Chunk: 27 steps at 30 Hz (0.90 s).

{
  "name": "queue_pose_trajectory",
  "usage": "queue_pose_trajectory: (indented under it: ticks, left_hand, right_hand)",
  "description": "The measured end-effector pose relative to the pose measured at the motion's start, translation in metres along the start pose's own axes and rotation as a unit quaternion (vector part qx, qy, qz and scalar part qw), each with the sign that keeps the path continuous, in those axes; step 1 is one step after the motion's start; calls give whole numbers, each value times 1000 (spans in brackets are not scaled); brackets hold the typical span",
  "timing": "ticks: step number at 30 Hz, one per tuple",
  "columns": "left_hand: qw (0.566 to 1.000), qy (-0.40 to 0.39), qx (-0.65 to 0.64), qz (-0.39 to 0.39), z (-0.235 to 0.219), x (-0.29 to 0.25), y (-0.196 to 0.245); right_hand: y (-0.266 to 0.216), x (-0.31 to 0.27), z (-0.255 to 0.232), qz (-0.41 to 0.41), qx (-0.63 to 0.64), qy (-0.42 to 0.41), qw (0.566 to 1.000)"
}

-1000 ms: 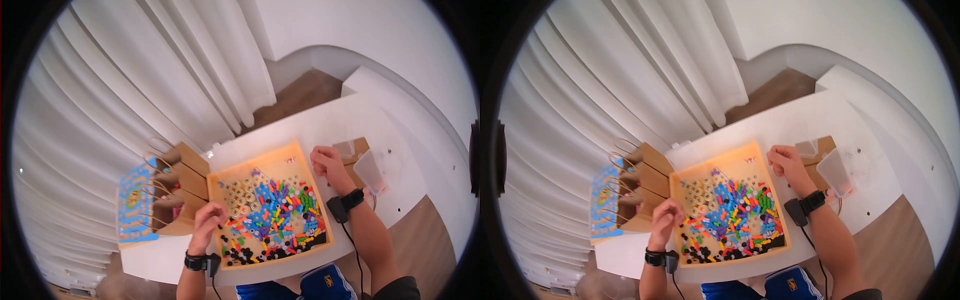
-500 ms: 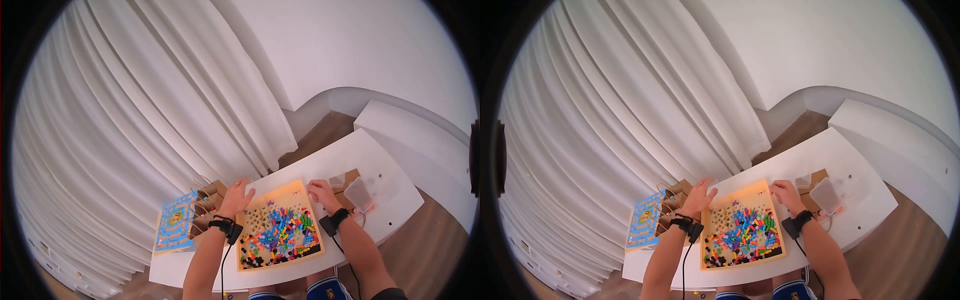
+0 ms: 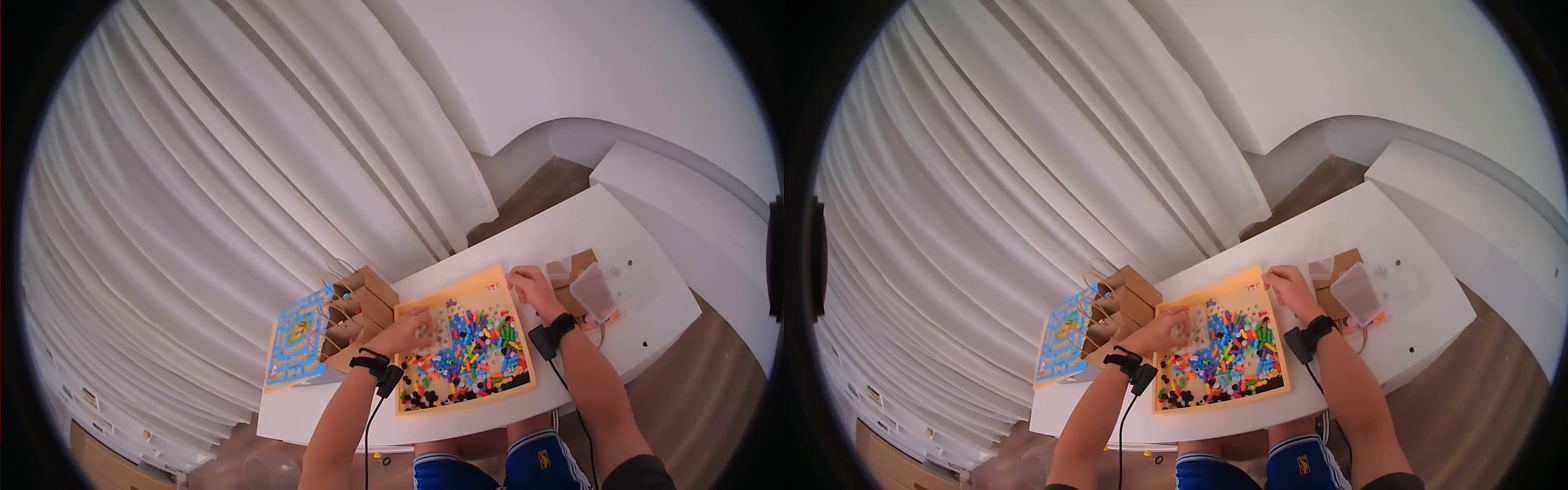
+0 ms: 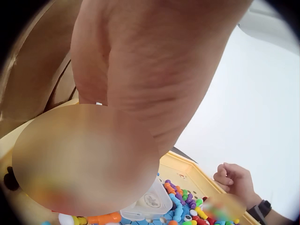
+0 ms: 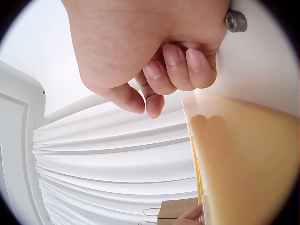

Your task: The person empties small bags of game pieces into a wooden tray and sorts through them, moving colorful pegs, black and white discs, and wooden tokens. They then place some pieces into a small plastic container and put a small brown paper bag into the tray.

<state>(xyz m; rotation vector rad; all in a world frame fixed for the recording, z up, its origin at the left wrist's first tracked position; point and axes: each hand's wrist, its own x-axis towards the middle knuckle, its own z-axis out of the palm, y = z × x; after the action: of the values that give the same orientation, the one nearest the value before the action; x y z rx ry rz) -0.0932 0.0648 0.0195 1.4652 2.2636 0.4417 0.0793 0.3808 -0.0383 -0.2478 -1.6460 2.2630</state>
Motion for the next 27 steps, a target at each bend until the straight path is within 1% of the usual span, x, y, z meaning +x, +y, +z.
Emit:
queue_pose_trajectory:
  ticks: [4,7,9,10,12,13,15,16,18,20,22,25,27]
  left_hand:
    - [1000,-15,4,-19,-2,-5,6]
    - [1000,-4,24,-7,1,-5,9]
    - [995,-12,81,-53,-3,-8,26]
    - [995,-11,79,-53,-3,-8,31]
    - [991,6,128,-44,-3,-8,37]
    - [991,7,127,-44,-3,-7,37]
    - [982,10,185,-34,-1,-7,38]
    - [982,12,183,-34,0,-7,39]
    - [973,30,228,-13,2,-6,42]
    - [970,37,240,-8,6,-4,41]
    - [966,44,253,3,8,0,39]
    - [961,52,268,40,10,-1,36]
    - [959,46,279,27,12,-1,37]
  right_hand:
    - [3,3,0,5,0,-3,1000]
    - [2,3,0,2,-4,-6,1000]
    - [2,3,-1,7,-6,-10,1000]
    - [2,3,-1,9,-7,-13,1000]
    - [2,3,-1,9,-9,-16,1000]
    - [2,3,-1,10,-8,-18,1000]
    - [2,3,0,10,-11,-17,1000]
    - [1,3,0,9,-12,-15,1000]
    - [0,0,2,3,-20,-12,1000]
    - [-1,-1,2,-6,-28,-7,1000]
    - [1,1,1,4,-23,-14,1000]
    - [1,1,1,8,-16,-13,1000]
    - [0,0,2,4,-20,-9,1000]
